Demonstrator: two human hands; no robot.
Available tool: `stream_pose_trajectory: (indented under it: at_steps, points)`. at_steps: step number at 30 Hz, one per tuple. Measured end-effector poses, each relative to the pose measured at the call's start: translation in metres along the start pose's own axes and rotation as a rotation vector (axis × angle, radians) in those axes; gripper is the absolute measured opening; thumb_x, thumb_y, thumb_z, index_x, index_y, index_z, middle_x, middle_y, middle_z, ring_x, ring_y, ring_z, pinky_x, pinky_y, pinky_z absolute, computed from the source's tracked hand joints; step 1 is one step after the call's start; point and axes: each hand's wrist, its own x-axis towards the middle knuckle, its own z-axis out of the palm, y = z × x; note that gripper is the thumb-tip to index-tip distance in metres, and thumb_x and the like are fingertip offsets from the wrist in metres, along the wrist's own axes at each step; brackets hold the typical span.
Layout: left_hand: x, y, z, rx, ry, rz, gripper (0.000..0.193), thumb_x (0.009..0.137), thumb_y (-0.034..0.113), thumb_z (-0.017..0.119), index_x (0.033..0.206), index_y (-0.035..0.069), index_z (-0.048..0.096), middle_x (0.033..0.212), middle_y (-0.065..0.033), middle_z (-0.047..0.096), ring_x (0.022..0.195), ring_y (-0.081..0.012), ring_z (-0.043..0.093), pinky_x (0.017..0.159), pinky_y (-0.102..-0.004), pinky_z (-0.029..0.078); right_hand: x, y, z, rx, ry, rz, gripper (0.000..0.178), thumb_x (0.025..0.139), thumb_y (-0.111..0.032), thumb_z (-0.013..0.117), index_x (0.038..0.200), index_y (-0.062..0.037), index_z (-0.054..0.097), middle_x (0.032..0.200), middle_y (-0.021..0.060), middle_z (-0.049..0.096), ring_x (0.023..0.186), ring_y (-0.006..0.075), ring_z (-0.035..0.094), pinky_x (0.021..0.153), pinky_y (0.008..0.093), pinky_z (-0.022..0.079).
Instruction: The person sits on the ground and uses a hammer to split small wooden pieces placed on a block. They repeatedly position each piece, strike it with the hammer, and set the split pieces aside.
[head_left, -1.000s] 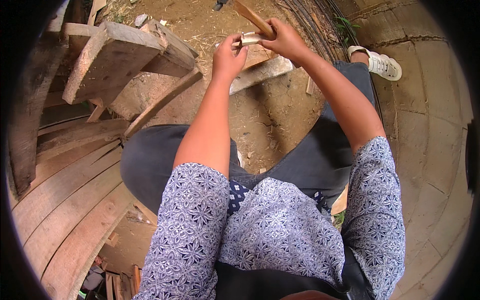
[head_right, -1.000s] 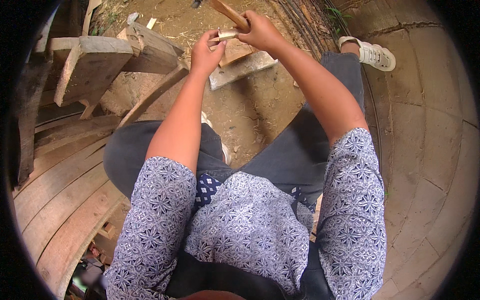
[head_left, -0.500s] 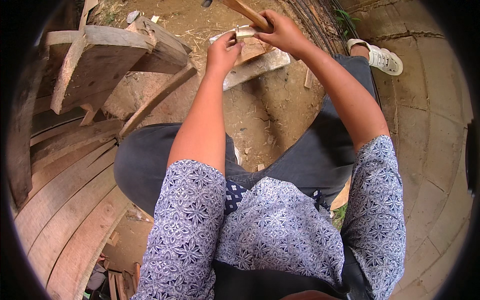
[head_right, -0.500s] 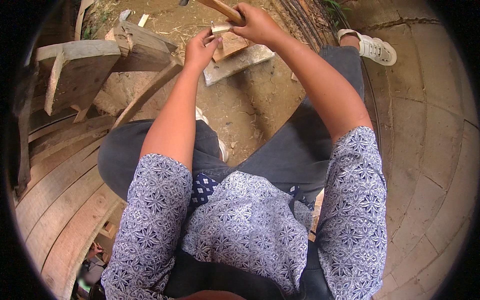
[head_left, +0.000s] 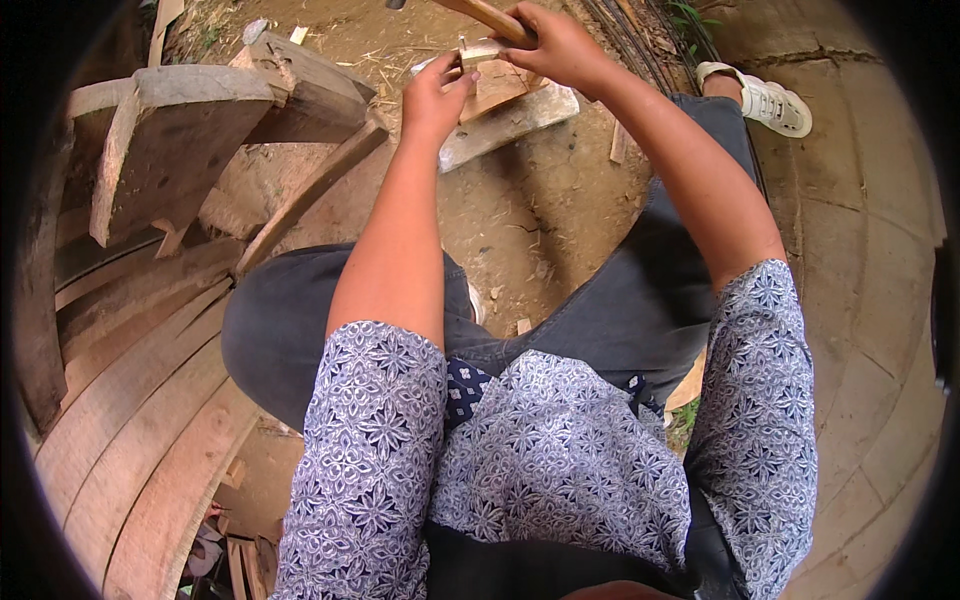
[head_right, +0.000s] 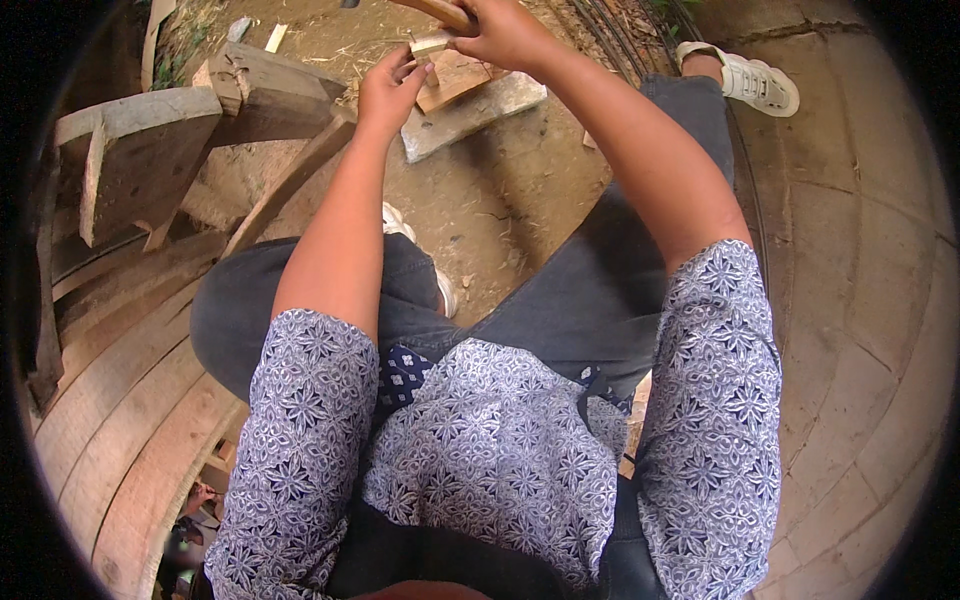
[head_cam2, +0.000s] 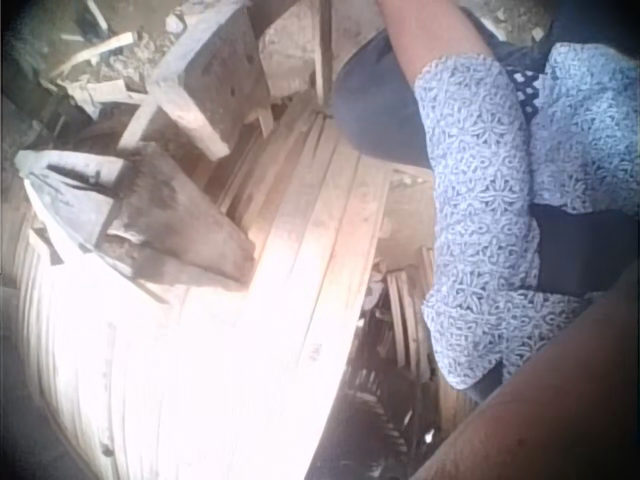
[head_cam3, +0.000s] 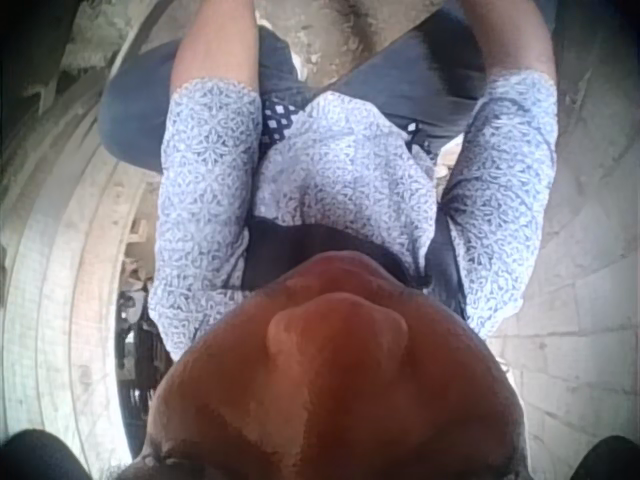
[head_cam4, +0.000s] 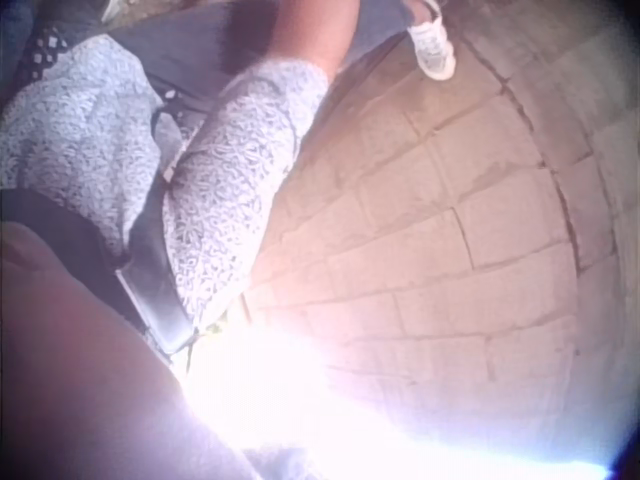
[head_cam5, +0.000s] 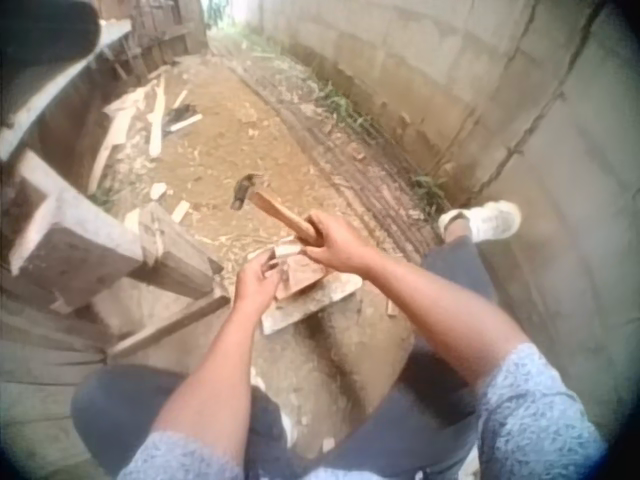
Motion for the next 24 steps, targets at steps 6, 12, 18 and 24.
stream_pose_trajectory:
  at_steps: [6,12,18,24]
  points:
    - [-0.0013,-0.0012,-0.0023,0.004,0.006,-0.006,0.055,0.090,0.021,0.077,0.135,-0.005,0.057,0.125,-0.0186,0.068,0.118,-0.0269,0.066,0.094,-0.0332,0.052,0.0007,-0.0060,-0.0014,0.009,-0.070,0.092,0.027,0.079,-0.016,0.077,0.096,-0.0035,0.060,0.089,0.0190,0.065,0.083,0.0330,0.064,0.072,0.0423,0.049]
    - [-0.0013,-0.0003,-0.0012,-0.006,-0.002,-0.023,0.055,0.089,0.019,0.077,0.136,-0.004,0.058,0.124,-0.0164,0.069,0.117,-0.0240,0.066,0.093,-0.0326,0.053,-0.0028,-0.0063,0.0002,0.027,-0.043,0.114,0.031,0.079,-0.017,0.078,0.100,-0.0041,0.059,0.094,0.0183,0.067,0.087,0.0316,0.065,0.076,0.0416,0.050]
    - [-0.0007,-0.0053,-0.0032,0.047,-0.008,0.006,0.053,0.089,0.019,0.077,0.134,-0.002,0.059,0.118,-0.0155,0.072,0.111,-0.0205,0.069,0.089,-0.0321,0.053,-0.0034,-0.0075,-0.0029,0.064,-0.127,0.093,0.040,0.087,-0.015,0.078,0.121,-0.0028,0.060,0.106,0.0072,0.072,0.091,0.0137,0.067,0.080,0.0308,0.053]
    - [-0.0002,-0.0055,-0.0010,0.059,0.000,-0.006,0.047,0.089,0.018,0.076,0.130,0.001,0.063,0.112,-0.0138,0.074,0.107,-0.0189,0.070,0.086,-0.0314,0.054,-0.0053,-0.0064,-0.0054,0.017,-0.125,0.105,0.042,0.089,-0.019,0.077,0.124,-0.0043,0.059,0.105,0.0061,0.071,0.090,0.0122,0.065,0.079,0.0301,0.053]
